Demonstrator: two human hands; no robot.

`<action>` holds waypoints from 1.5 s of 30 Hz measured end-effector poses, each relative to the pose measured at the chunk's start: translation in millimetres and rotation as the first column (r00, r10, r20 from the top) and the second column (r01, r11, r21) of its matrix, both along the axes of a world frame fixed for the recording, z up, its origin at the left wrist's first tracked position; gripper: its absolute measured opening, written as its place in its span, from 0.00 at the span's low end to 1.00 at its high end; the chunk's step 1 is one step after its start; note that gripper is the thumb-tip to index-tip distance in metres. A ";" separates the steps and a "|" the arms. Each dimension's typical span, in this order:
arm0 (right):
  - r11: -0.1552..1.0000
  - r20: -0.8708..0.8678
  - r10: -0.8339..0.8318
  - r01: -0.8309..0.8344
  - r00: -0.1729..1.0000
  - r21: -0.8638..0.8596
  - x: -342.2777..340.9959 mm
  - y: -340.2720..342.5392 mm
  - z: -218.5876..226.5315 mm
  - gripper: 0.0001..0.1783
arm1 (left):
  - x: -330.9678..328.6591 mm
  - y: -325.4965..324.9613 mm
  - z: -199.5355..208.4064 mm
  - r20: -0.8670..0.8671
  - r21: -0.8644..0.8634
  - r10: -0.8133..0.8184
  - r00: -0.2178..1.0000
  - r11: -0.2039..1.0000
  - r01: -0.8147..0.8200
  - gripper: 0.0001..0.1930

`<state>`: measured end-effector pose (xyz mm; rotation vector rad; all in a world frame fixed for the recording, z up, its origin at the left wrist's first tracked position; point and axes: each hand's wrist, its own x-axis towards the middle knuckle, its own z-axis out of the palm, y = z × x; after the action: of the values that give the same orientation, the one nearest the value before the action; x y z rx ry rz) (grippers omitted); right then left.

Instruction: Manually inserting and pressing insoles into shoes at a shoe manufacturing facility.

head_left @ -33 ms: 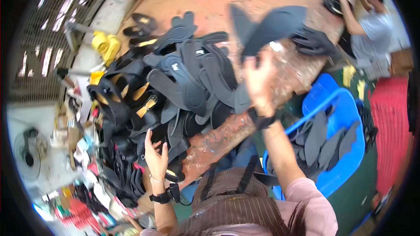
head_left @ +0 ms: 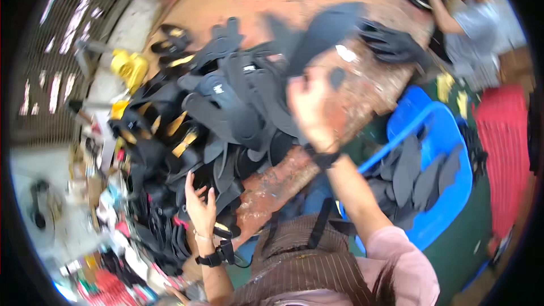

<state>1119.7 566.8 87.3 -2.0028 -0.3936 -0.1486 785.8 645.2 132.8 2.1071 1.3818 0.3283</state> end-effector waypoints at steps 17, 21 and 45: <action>0.849 -0.357 -0.519 0.517 0.777 -0.108 -219.4 -398.2 -59.9 0.05 | -2.9 -10.7 -43.5 -0.269 0.078 -0.554 0.788 0.803 0.591 0.34; 0.355 -0.119 -0.935 0.886 0.334 -0.298 -291.6 -502.0 -81.2 0.12 | 30.7 -43.9 -51.4 -0.200 0.099 -0.713 0.672 0.668 0.738 0.32; -0.213 -0.880 0.098 0.873 0.466 0.439 -346.9 -581.9 -93.5 0.09 | 120.8 -385.5 5.5 0.330 -0.103 -0.943 0.034 0.000 0.995 0.15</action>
<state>772.8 -15.2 -6.2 -0.3345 0.9523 -0.0880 906.6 259.8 138.3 2.1146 -0.4612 -0.3256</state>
